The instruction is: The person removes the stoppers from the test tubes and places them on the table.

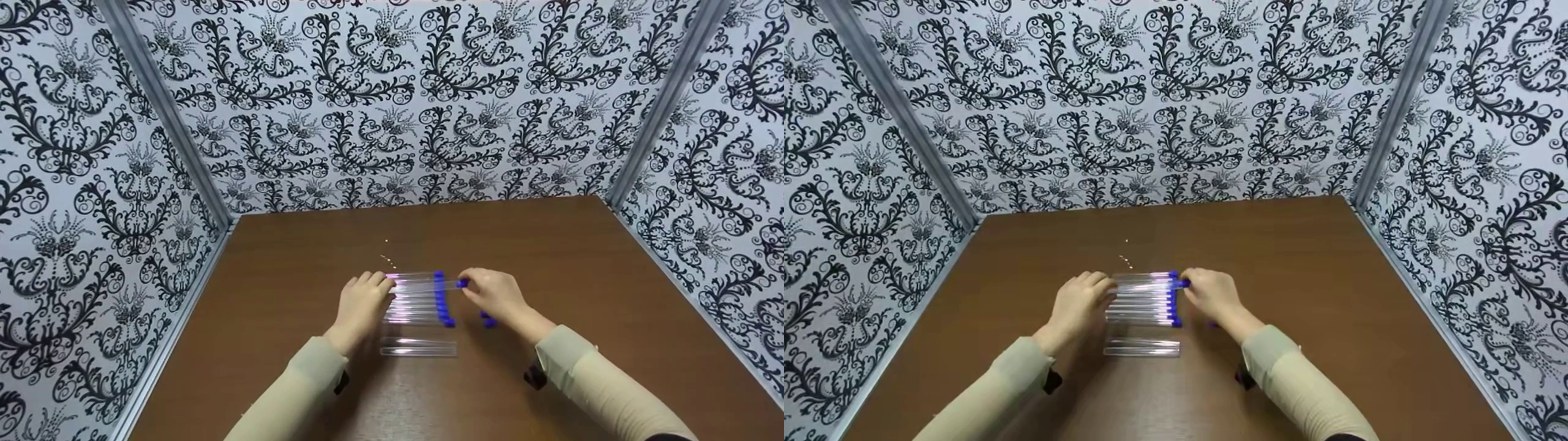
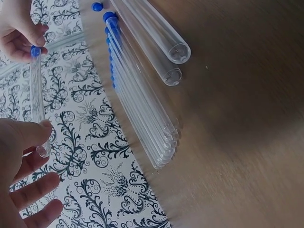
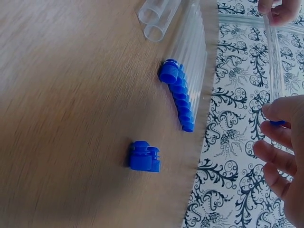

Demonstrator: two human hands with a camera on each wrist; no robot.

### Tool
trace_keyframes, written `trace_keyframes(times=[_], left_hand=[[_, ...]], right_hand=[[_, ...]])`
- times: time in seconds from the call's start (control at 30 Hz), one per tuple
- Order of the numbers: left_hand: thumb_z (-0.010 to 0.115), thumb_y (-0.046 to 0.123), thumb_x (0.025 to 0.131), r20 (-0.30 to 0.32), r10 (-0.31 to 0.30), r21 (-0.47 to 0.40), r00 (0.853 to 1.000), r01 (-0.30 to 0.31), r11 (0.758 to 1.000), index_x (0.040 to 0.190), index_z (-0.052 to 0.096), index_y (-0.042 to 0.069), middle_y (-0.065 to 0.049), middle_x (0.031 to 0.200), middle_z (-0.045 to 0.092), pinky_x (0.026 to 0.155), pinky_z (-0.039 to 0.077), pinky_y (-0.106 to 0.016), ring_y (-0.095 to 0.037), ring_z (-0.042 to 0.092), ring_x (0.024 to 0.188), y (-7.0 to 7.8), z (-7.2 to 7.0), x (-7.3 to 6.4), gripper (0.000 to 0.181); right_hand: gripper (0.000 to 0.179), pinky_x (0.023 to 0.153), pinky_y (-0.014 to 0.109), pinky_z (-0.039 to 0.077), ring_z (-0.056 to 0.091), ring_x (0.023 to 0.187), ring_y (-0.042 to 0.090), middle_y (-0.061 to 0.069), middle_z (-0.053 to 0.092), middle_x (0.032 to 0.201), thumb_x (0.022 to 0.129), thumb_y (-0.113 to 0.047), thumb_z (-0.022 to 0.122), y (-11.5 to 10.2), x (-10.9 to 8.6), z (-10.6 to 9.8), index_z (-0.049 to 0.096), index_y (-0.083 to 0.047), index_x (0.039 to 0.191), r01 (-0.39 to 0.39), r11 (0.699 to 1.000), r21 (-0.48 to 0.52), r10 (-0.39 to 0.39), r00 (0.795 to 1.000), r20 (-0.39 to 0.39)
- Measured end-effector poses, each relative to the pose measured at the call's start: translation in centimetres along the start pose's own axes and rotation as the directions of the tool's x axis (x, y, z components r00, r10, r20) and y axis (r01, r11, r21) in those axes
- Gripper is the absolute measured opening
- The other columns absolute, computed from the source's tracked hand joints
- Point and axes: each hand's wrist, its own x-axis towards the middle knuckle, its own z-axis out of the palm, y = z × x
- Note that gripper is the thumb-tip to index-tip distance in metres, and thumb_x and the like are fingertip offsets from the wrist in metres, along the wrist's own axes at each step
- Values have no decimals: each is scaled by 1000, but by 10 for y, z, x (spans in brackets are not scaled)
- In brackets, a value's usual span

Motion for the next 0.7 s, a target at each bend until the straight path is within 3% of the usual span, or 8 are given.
trace_keyframes(times=[0.7], left_hand=[[78,18,78,-20,12,15,1000,-12,1000,94,71,15,3,90,66,66,49,-38,-21,61,82,-3,2,-3,18]], right_hand=[[19,56,32,53,68,72,17,-1,72,90,77,-11,79,1,-3,1,70,-13,95,16,1000,3,-16,1000,-12]])
